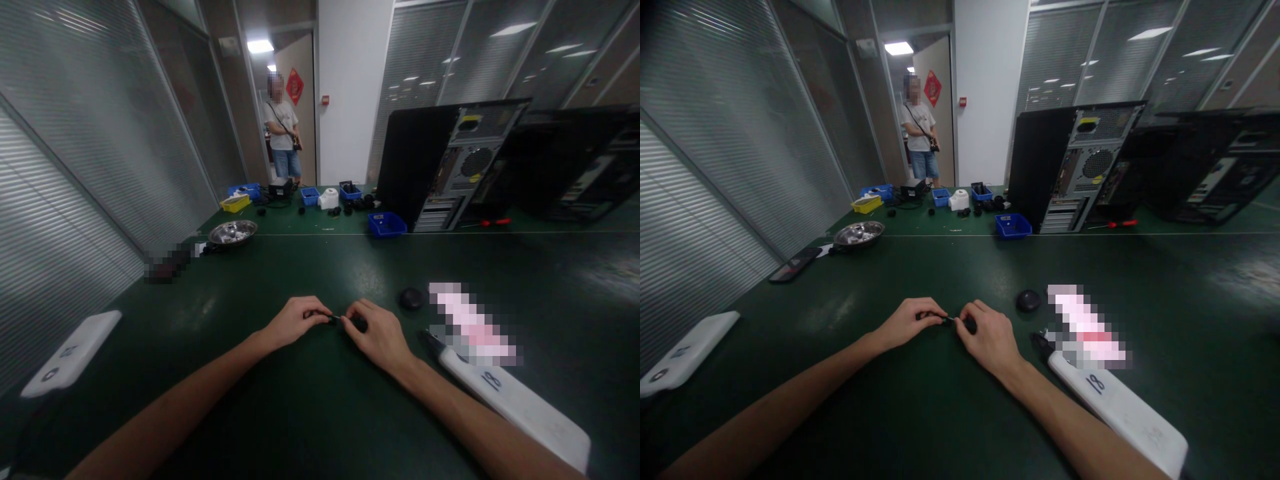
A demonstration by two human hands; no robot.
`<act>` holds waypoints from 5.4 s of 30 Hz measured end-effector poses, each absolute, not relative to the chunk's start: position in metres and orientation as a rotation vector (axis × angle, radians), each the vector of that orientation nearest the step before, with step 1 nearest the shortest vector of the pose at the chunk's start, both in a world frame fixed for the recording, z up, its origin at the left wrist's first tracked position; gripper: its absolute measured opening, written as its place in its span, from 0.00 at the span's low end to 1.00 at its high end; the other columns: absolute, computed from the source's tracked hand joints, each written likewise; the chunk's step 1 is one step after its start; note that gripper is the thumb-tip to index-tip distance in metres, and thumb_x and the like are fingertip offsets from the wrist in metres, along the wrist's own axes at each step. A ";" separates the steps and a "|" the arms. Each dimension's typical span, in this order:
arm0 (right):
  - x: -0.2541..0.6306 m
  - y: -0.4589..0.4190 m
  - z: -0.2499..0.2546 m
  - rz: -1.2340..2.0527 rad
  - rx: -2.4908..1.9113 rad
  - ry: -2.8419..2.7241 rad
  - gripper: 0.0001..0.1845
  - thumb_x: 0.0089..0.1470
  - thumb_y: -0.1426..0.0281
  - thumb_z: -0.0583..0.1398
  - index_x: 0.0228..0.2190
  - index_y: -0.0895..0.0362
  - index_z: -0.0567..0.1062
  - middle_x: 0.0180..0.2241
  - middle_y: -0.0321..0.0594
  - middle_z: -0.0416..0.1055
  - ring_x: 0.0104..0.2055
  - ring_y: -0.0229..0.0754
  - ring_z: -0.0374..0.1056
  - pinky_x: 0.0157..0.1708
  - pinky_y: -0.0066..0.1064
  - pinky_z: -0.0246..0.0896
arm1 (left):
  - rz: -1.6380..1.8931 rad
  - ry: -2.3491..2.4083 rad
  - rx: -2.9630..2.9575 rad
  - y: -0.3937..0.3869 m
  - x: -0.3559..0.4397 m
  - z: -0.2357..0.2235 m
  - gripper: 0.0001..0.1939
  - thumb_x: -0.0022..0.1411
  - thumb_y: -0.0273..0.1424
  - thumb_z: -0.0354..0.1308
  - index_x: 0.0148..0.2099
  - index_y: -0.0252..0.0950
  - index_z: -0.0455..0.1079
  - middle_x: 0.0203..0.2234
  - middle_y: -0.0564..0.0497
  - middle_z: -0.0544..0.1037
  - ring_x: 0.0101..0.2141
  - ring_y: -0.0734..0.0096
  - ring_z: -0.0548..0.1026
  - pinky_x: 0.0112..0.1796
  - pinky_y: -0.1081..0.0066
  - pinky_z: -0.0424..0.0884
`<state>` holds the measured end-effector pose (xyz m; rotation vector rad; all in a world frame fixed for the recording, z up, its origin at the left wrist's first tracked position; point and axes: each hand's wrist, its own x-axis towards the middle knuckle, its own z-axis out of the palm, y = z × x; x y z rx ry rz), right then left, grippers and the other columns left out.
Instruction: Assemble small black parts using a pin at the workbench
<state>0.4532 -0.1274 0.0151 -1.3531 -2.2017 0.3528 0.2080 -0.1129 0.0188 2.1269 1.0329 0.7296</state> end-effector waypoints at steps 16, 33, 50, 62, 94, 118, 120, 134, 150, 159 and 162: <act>0.452 -0.131 0.021 0.433 -1.236 -2.290 0.11 0.67 0.61 0.56 0.37 0.52 0.75 0.38 0.36 0.74 0.34 0.39 0.70 0.34 0.30 0.58 | 0.817 0.967 2.143 -0.115 0.207 0.014 0.09 0.69 0.33 0.60 0.47 0.40 0.80 0.42 0.49 0.81 0.42 0.68 0.78 0.46 0.67 0.72; 0.451 -0.128 0.013 0.383 -1.216 -2.247 0.13 0.68 0.59 0.56 0.37 0.52 0.75 0.39 0.37 0.74 0.34 0.39 0.71 0.36 0.30 0.61 | 0.727 0.927 2.294 -0.121 0.213 0.018 0.16 0.73 0.33 0.56 0.59 0.43 0.75 0.46 0.47 0.78 0.45 0.67 0.76 0.47 0.66 0.71; 0.452 -0.125 0.022 0.284 -1.460 -2.310 0.09 0.65 0.62 0.58 0.37 0.51 0.76 0.37 0.35 0.73 0.34 0.38 0.70 0.30 0.29 0.51 | 0.622 1.064 2.374 -0.125 0.222 0.022 0.19 0.73 0.32 0.52 0.63 0.43 0.69 0.47 0.46 0.74 0.47 0.64 0.71 0.48 0.63 0.70; 0.454 -0.127 0.023 0.326 -1.479 -2.341 0.07 0.65 0.63 0.58 0.37 0.51 0.75 0.38 0.35 0.73 0.35 0.38 0.70 0.31 0.29 0.50 | 0.718 0.998 2.365 -0.129 0.226 0.026 0.11 0.72 0.31 0.56 0.54 0.42 0.74 0.53 0.48 0.75 0.55 0.64 0.70 0.57 0.60 0.68; 0.454 -0.130 0.027 0.355 -1.505 -2.324 0.10 0.67 0.62 0.56 0.38 0.52 0.75 0.39 0.37 0.74 0.35 0.39 0.72 0.32 0.28 0.55 | 0.648 2.396 2.099 -0.035 -0.035 -0.014 0.21 0.72 0.35 0.45 0.55 0.33 0.74 0.53 0.40 0.77 0.54 0.54 0.73 0.58 0.58 0.66; 0.455 -0.130 0.025 0.341 -1.497 -2.331 0.10 0.67 0.62 0.56 0.38 0.51 0.75 0.40 0.36 0.73 0.35 0.39 0.72 0.31 0.29 0.55 | 0.578 2.475 2.076 -0.031 -0.028 -0.018 0.23 0.68 0.31 0.46 0.58 0.30 0.72 0.53 0.36 0.74 0.53 0.49 0.72 0.55 0.55 0.68; 0.455 -0.130 0.024 0.336 -1.498 -2.333 0.10 0.67 0.62 0.56 0.38 0.51 0.75 0.40 0.36 0.73 0.35 0.39 0.72 0.31 0.29 0.55 | 0.579 2.474 2.095 -0.032 -0.026 -0.018 0.23 0.68 0.31 0.45 0.59 0.29 0.72 0.52 0.36 0.74 0.53 0.50 0.72 0.56 0.55 0.67; 0.456 -0.132 0.028 0.360 -1.482 -2.334 0.10 0.68 0.62 0.56 0.39 0.52 0.74 0.41 0.36 0.73 0.35 0.38 0.72 0.31 0.27 0.57 | 0.746 2.501 2.085 -0.036 -0.023 -0.012 0.20 0.68 0.30 0.47 0.54 0.33 0.76 0.51 0.41 0.78 0.51 0.52 0.73 0.55 0.57 0.68; 0.456 -0.129 0.023 0.336 -1.471 -2.331 0.09 0.68 0.61 0.56 0.38 0.51 0.74 0.40 0.36 0.73 0.35 0.38 0.71 0.30 0.29 0.53 | 0.504 2.451 2.299 -0.041 -0.015 -0.007 0.20 0.65 0.24 0.47 0.52 0.32 0.77 0.48 0.38 0.75 0.48 0.50 0.71 0.52 0.56 0.70; 0.457 -0.129 0.020 0.330 -1.465 -2.331 0.09 0.67 0.62 0.56 0.38 0.51 0.73 0.40 0.35 0.73 0.35 0.38 0.71 0.30 0.29 0.53 | 0.533 2.492 2.296 -0.040 -0.013 -0.007 0.18 0.65 0.23 0.48 0.49 0.30 0.77 0.47 0.35 0.76 0.49 0.48 0.72 0.51 0.55 0.70; 0.457 -0.129 0.020 0.331 -1.466 -2.333 0.09 0.67 0.61 0.56 0.38 0.51 0.73 0.39 0.35 0.73 0.35 0.38 0.71 0.31 0.29 0.53 | 0.564 2.513 2.255 -0.041 -0.013 -0.005 0.17 0.66 0.25 0.49 0.47 0.31 0.78 0.45 0.35 0.77 0.48 0.46 0.74 0.49 0.54 0.71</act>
